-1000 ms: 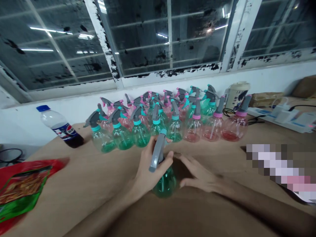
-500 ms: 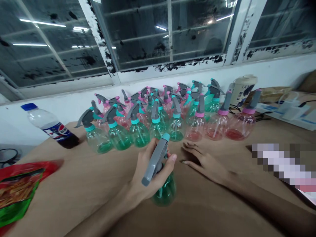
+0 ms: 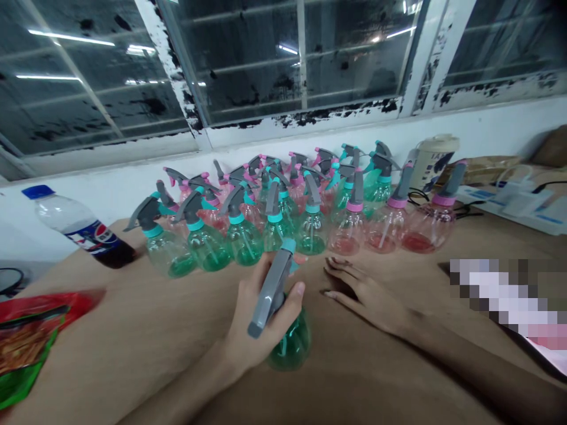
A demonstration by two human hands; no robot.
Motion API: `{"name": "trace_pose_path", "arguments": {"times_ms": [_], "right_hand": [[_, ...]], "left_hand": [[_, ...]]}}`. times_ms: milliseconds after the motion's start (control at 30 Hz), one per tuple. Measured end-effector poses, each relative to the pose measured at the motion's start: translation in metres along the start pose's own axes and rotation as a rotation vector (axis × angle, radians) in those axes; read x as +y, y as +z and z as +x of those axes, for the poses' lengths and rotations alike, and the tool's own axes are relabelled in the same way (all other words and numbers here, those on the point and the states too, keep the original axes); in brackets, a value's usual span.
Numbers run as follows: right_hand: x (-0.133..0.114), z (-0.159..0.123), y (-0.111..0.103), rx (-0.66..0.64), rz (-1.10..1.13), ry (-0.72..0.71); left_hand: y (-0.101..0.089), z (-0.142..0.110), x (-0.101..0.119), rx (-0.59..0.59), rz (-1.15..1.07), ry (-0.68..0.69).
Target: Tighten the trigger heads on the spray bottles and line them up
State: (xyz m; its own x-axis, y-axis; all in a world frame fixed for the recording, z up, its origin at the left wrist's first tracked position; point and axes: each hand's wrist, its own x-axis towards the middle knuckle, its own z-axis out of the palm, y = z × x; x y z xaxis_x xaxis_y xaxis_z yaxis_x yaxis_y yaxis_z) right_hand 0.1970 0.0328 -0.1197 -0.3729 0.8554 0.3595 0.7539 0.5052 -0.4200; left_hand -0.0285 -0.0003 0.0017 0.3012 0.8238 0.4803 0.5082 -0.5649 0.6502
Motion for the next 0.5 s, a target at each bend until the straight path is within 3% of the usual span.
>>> {"name": "trace_pose_path", "arguments": {"times_ms": [200,500], "right_hand": [[0.0010,-0.0009,-0.0010,-0.001,-0.007,-0.008],[-0.0001,-0.0007,-0.0027,-0.009,-0.011,-0.011]], "left_hand": [[0.0012,-0.0026,-0.0011,-0.025,-0.021,-0.037],[-0.0023,0.0009,0.0012,-0.046,0.008,0.020]]}}
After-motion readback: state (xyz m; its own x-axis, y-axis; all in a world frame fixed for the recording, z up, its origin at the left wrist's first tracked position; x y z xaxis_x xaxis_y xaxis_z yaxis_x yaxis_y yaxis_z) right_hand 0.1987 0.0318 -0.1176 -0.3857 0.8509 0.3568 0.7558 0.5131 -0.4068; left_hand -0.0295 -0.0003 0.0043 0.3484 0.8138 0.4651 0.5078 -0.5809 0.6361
